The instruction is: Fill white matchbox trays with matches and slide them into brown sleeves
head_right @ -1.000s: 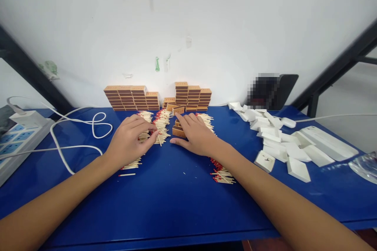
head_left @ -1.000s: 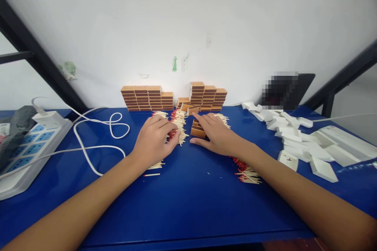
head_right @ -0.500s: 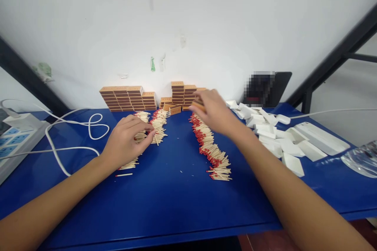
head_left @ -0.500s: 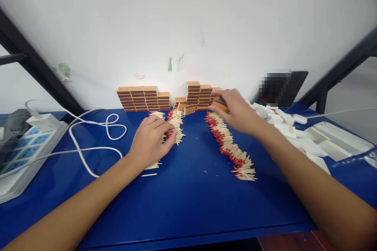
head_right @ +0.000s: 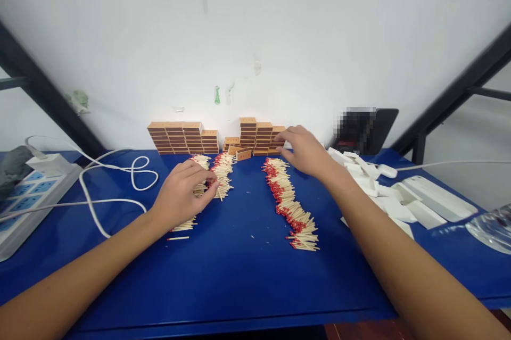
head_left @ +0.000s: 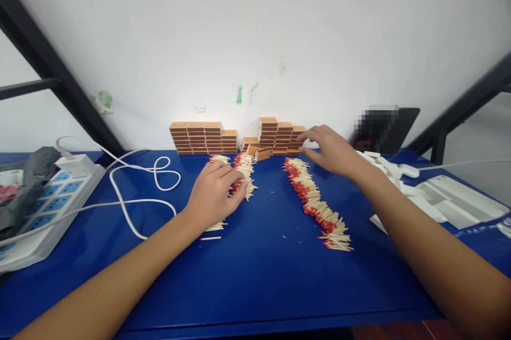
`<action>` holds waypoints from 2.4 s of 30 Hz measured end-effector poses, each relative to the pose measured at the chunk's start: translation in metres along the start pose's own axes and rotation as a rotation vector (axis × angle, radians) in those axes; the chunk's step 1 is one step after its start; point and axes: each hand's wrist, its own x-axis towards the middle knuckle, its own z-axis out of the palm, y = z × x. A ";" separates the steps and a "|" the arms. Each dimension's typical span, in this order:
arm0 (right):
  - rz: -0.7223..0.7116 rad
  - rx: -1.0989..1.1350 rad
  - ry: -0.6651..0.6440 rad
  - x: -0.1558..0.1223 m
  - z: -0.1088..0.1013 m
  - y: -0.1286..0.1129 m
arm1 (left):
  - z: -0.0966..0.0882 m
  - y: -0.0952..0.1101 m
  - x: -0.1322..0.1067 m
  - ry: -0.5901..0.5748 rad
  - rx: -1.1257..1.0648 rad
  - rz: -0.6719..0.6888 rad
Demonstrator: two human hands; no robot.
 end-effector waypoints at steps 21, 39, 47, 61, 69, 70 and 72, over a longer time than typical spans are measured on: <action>-0.003 -0.098 -0.345 0.078 0.040 -0.068 | 0.001 -0.001 -0.002 0.001 0.008 0.014; 0.432 0.201 -0.174 -0.007 -0.062 -0.002 | -0.001 0.001 -0.001 -0.018 -0.005 0.019; 0.695 -0.078 -0.264 -0.030 -0.075 0.044 | 0.000 0.002 0.001 -0.021 -0.004 0.042; 0.621 -0.148 -0.361 -0.027 -0.051 0.047 | -0.001 0.001 0.000 -0.048 -0.007 0.024; 0.793 -0.284 -0.224 -0.051 -0.080 0.076 | -0.002 0.002 0.000 -0.061 -0.003 0.020; 0.816 -0.279 -0.281 -0.055 -0.081 0.083 | -0.002 0.002 0.001 -0.063 -0.002 0.020; 0.837 -0.239 -0.394 -0.059 -0.080 0.094 | -0.002 0.002 0.001 -0.068 0.000 0.017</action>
